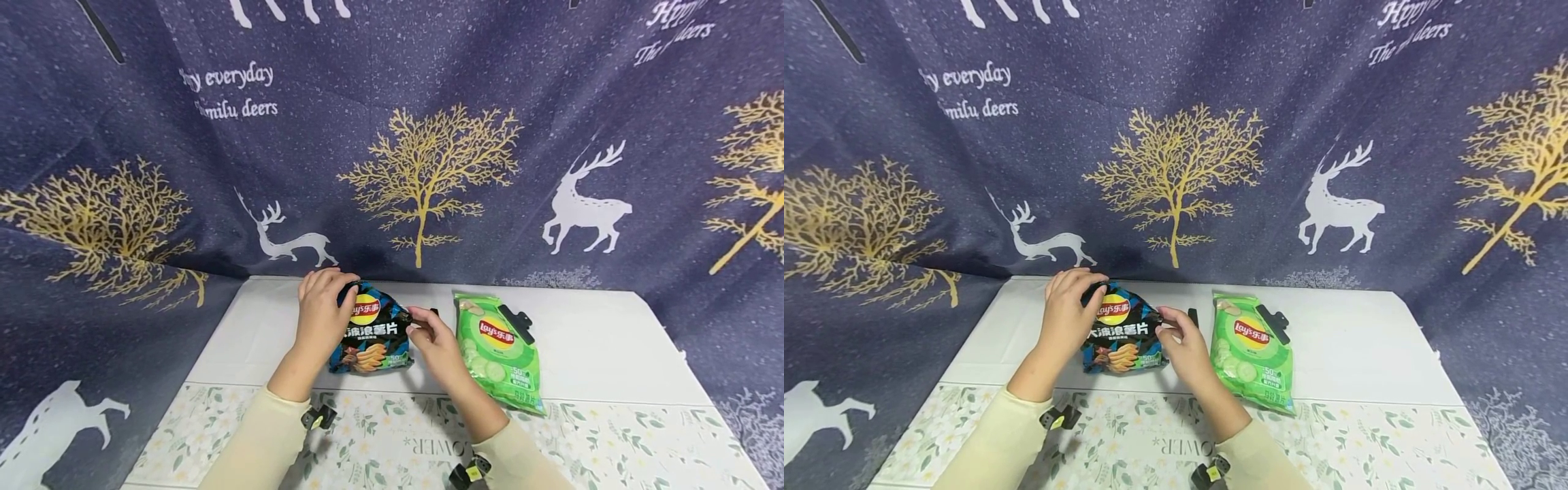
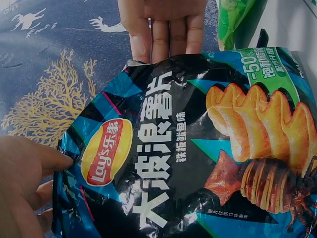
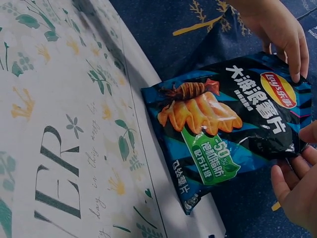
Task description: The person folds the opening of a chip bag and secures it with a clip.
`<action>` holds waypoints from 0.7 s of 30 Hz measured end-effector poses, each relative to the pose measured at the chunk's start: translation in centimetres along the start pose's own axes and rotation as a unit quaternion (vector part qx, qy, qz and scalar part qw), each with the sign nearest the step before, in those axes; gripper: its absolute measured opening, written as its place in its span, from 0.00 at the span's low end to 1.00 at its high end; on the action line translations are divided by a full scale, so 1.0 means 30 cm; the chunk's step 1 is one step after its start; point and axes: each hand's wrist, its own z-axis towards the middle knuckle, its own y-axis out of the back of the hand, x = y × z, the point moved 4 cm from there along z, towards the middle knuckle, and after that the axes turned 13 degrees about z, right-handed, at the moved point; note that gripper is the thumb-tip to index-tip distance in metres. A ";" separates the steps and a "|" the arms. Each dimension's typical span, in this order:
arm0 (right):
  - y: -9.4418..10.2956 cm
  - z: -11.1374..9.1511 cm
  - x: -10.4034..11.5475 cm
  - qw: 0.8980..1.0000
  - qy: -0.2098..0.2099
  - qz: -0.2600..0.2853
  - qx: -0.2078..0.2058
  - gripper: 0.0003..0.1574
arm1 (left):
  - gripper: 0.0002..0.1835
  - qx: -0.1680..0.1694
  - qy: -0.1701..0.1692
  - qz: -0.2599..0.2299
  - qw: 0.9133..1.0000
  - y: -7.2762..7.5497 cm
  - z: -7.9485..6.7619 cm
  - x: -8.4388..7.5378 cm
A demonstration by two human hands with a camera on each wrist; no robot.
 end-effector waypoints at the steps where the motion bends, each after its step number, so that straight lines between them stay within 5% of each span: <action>1: 0.001 0.000 -0.002 1.000 -0.002 0.001 0.000 0.23 | 0.10 -0.001 -0.001 0.000 1.000 0.000 0.000 0.000; 21: 0.001 0.018 0.001 0.999 0.036 -0.028 0.009 0.25 | 0.08 -0.002 0.004 -0.019 1.000 0.011 0.000 -0.003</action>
